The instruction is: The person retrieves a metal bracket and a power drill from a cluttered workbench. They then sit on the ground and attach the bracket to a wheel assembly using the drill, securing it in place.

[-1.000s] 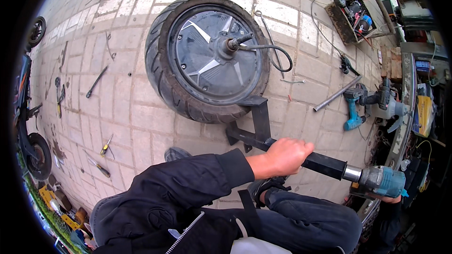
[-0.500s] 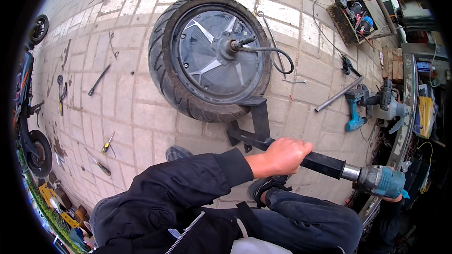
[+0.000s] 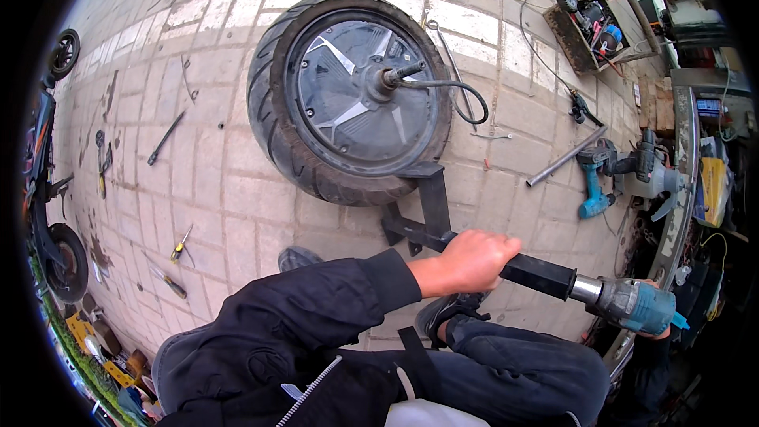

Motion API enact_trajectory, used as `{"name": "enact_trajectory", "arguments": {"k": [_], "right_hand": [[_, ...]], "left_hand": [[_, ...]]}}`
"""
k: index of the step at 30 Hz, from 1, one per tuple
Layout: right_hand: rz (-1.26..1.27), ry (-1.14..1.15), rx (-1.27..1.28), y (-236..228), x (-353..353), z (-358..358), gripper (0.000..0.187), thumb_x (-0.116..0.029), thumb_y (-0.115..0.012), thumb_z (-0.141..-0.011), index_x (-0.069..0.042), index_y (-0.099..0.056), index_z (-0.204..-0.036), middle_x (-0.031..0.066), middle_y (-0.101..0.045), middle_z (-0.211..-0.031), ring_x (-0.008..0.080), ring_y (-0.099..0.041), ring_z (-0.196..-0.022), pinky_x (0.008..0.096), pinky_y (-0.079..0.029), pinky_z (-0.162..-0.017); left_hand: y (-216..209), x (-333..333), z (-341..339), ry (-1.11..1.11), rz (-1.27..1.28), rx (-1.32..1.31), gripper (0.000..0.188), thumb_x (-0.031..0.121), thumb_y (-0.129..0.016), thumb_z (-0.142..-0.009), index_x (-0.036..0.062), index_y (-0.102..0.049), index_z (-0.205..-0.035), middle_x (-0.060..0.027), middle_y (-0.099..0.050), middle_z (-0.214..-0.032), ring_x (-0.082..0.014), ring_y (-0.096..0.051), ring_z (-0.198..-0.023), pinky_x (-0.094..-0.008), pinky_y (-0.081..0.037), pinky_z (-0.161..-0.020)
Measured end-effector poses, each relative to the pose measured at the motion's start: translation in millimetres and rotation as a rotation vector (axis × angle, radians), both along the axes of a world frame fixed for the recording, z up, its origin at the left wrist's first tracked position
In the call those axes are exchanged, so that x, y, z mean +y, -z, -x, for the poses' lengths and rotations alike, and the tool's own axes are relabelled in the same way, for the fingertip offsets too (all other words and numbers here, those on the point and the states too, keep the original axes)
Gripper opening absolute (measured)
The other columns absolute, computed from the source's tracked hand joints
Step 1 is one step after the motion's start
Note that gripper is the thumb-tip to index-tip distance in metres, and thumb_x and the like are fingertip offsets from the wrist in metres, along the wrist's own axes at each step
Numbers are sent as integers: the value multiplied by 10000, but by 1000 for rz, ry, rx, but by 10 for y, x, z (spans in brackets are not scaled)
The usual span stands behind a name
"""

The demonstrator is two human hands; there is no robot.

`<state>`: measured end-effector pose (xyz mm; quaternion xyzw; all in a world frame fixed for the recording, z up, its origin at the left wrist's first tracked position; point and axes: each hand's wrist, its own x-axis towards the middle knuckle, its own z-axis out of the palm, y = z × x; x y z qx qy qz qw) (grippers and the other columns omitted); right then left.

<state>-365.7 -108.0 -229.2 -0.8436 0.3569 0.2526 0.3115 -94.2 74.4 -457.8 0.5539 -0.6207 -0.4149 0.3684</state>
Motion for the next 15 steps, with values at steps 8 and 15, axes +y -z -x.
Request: {"name": "enact_trajectory", "arguments": {"k": [8, 15], "right_hand": [[34, 70, -58, 109, 75, 197, 480, -147, -824, -570, -70, -633, -1004, 52, -650, -940, 191, -627, -832, 302, -504, -752], [61, 57, -110, 131, 16, 292, 475, -124, -825, -554, -63, -639, -987, 51, -650, -924, 180, -624, -817, 299, -505, -748]], "left_hand": [[172, 973, -685, 193, 182, -9, 370, 182, -667, -780, 19, -528, -1081, -139, -570, -1095, -339, -523, -1061, -449, -410, -937], [1335, 1187, -1555, -819, -503, 1662, 526, 356, -526, -927, 71, -429, -1359, -65, -443, -1402, -216, -406, -1275, -392, -303, -1095]]}}
